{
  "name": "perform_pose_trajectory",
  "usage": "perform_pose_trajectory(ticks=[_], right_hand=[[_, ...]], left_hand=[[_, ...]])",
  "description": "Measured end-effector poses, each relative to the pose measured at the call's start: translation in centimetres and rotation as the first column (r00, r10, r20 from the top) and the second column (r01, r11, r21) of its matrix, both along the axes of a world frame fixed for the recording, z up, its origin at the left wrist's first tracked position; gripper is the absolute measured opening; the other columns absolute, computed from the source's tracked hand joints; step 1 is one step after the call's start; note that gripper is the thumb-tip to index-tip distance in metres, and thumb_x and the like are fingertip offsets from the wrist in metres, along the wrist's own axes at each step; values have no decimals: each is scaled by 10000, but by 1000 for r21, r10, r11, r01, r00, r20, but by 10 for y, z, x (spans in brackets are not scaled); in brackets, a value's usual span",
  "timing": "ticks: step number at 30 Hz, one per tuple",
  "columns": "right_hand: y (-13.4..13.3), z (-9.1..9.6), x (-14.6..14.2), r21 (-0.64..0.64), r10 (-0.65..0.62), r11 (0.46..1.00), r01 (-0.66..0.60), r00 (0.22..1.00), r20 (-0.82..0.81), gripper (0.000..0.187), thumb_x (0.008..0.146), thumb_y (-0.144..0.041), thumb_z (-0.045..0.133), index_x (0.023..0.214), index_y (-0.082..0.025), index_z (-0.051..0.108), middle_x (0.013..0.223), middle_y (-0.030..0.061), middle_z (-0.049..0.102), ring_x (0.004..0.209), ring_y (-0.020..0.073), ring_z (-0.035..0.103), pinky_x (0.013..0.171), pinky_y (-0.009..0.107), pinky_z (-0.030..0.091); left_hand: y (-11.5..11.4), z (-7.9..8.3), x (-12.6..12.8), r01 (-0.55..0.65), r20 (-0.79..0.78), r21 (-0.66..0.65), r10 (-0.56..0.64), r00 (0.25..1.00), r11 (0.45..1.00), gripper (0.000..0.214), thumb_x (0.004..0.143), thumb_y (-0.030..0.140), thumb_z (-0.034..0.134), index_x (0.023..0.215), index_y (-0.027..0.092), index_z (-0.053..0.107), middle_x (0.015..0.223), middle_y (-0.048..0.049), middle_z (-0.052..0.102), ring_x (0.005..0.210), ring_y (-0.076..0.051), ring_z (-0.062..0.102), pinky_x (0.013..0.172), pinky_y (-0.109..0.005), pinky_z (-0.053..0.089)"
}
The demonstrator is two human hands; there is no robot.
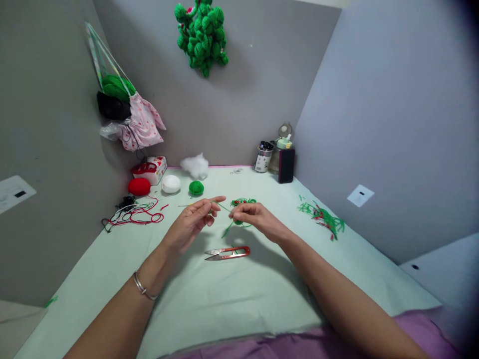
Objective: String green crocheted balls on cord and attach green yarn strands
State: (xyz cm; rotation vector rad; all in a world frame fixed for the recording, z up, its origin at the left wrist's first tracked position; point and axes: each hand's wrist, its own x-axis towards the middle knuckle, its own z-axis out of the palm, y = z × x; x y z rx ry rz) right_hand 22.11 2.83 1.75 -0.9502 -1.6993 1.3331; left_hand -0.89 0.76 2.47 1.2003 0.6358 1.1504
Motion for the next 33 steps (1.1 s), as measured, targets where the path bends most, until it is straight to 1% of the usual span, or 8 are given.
perform_pose_trajectory(ticks=[4, 7, 11, 15, 18, 23, 25, 33], right_hand=[[-1, 6, 1, 48, -202, 977, 210, 969, -141, 252, 798, -428, 763, 793, -178, 731, 798, 21, 666, 742, 135, 564, 731, 280, 452], [-6, 13, 0, -60, -238, 971, 230, 934, -268, 279, 777, -428, 789, 818, -168, 699, 684, -3, 636, 572, 100, 523, 593, 257, 445], [-19, 17, -13, -108, -195, 980, 168, 918, -344, 306, 739, -407, 821, 850, -175, 655, 822, 46, 727, 694, 147, 659, 678, 296, 543], [-27, 14, -24, 46, -227, 968, 248, 936, -271, 249, 769, -373, 795, 810, -179, 644, 714, 14, 684, 679, 144, 650, 689, 294, 543], [-27, 10, -24, 170, -237, 950, 263, 959, -159, 181, 808, -336, 746, 798, -188, 643, 685, -5, 645, 640, 133, 624, 646, 277, 523], [-27, 7, -17, 354, -190, 927, 126, 970, 153, 116, 894, -268, 601, 882, -198, 693, 713, 12, 669, 631, 133, 610, 626, 271, 499], [-29, 9, -16, 359, -174, 929, 94, 965, 197, 140, 910, -252, 567, 894, -193, 693, 683, 8, 656, 602, 128, 596, 601, 263, 484], [-32, 13, -19, 258, -144, 958, 122, 987, 66, 179, 917, -292, 560, 958, -181, 693, 610, -15, 619, 541, 117, 576, 560, 253, 486]], left_hand=[[-2, 2, 4, 28, 168, -83, -14, 986, 996, 247, 865, 405, 715, 835, 162, 690, 991, -76, 676, 736, -104, 557, 612, -195, 435], [-4, -4, 12, -66, 9, -34, 66, 998, 997, 272, 863, 418, 711, 900, 149, 717, 801, -21, 631, 611, -74, 507, 564, -195, 416], [-13, -15, 28, -152, -231, 117, 176, 957, 981, 343, 917, 418, 611, 1075, 134, 720, 737, -10, 623, 578, -91, 500, 578, -233, 440], [-23, -21, 37, -216, -287, 257, 288, 914, 942, 409, 970, 386, 508, 1251, 139, 673, 739, -1, 594, 618, -102, 499, 646, -246, 465], [-24, -24, 37, -227, -313, 268, 307, 899, 936, 454, 986, 387, 488, 1351, 152, 620, 755, 4, 572, 636, -103, 483, 646, -237, 454], [-21, -26, 35, -232, -296, 256, 305, 905, 938, 484, 977, 405, 517, 1374, 142, 604, 749, 1, 582, 656, -108, 492, 686, -238, 472], [-20, -26, 35, -239, -288, 244, 305, 908, 940, 486, 973, 410, 524, 1370, 143, 607, 746, -2, 593, 652, -108, 504, 687, -241, 479], [-22, -29, 36, -230, -301, 261, 305, 904, 938, 488, 976, 417, 518, 1378, 152, 600, 767, -5, 600, 665, -111, 508, 689, -242, 483]])
